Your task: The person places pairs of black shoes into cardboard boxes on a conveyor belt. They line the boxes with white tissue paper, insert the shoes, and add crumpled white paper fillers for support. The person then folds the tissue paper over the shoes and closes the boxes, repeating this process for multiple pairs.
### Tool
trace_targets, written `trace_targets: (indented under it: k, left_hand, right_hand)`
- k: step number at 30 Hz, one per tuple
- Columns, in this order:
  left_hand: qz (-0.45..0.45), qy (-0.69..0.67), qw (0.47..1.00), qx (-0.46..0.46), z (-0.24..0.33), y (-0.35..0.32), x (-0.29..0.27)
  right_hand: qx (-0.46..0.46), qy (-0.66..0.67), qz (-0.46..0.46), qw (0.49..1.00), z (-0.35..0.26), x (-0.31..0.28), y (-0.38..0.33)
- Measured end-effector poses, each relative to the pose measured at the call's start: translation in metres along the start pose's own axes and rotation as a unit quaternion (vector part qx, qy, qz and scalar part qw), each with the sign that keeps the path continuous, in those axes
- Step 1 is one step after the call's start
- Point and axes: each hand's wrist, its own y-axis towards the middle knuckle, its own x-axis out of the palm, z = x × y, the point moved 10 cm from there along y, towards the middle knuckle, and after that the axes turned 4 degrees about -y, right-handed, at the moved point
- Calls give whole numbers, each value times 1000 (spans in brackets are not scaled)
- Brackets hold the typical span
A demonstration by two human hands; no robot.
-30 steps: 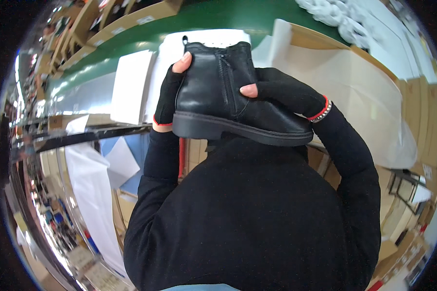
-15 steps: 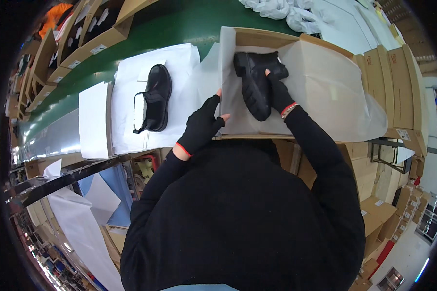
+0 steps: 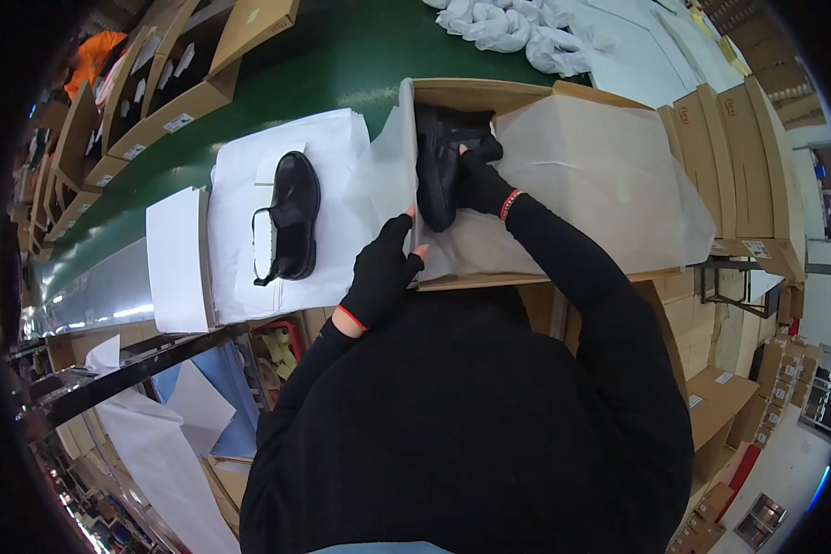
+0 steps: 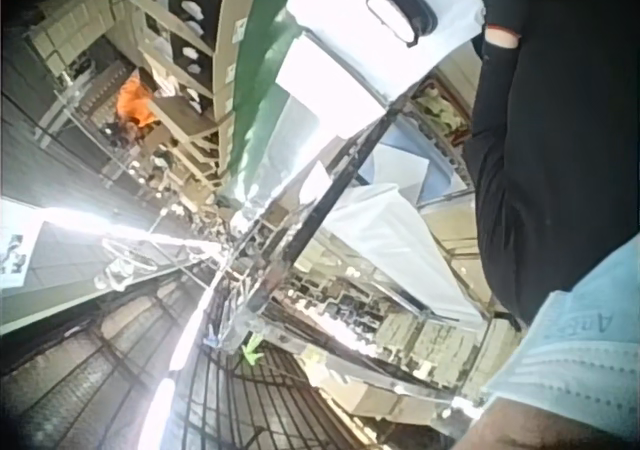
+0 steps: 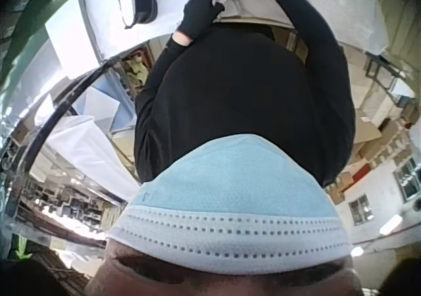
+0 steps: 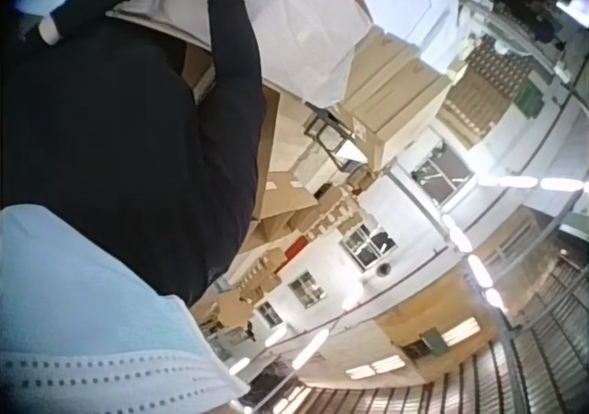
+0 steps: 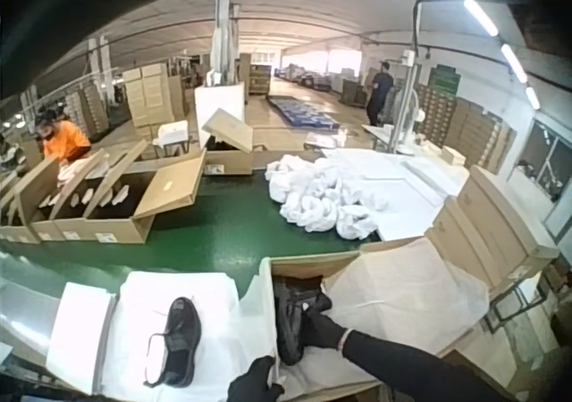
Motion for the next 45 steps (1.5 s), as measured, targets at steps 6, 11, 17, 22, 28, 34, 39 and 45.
trace_targets:
  k: [6,11,17,22,28,34,39,45]
  left_hand:
    - [17,-12,1000,-23,-5,0,-6]
    - [-28,-39,996,-75,1,2,-8]
    - [116,80,983,118,70,39,-25]
    - [16,195,972,130,64,116,38]
    - [-20,310,941,133,37,144,61]
    - [1,342,935,91,36,153,46]
    - [-97,299,946,83,45,147,89]
    - [-49,321,938,122,43,126,90]
  right_hand:
    - [175,-258,118,943,-6,-40,-24]
    - [-135,-798,125,574,-100,-3,-52]
    - [-70,-943,126,300,-110,0,-69]
    - [0,-971,122,205,-95,-49,-53]
    - [-52,-953,154,256,-102,-50,-39]
    - [-77,-946,186,256,-115,-56,-42]
    - [-44,-949,192,246,-114,-62,-37]
    - [-55,-937,213,272,-106,-69,-46]
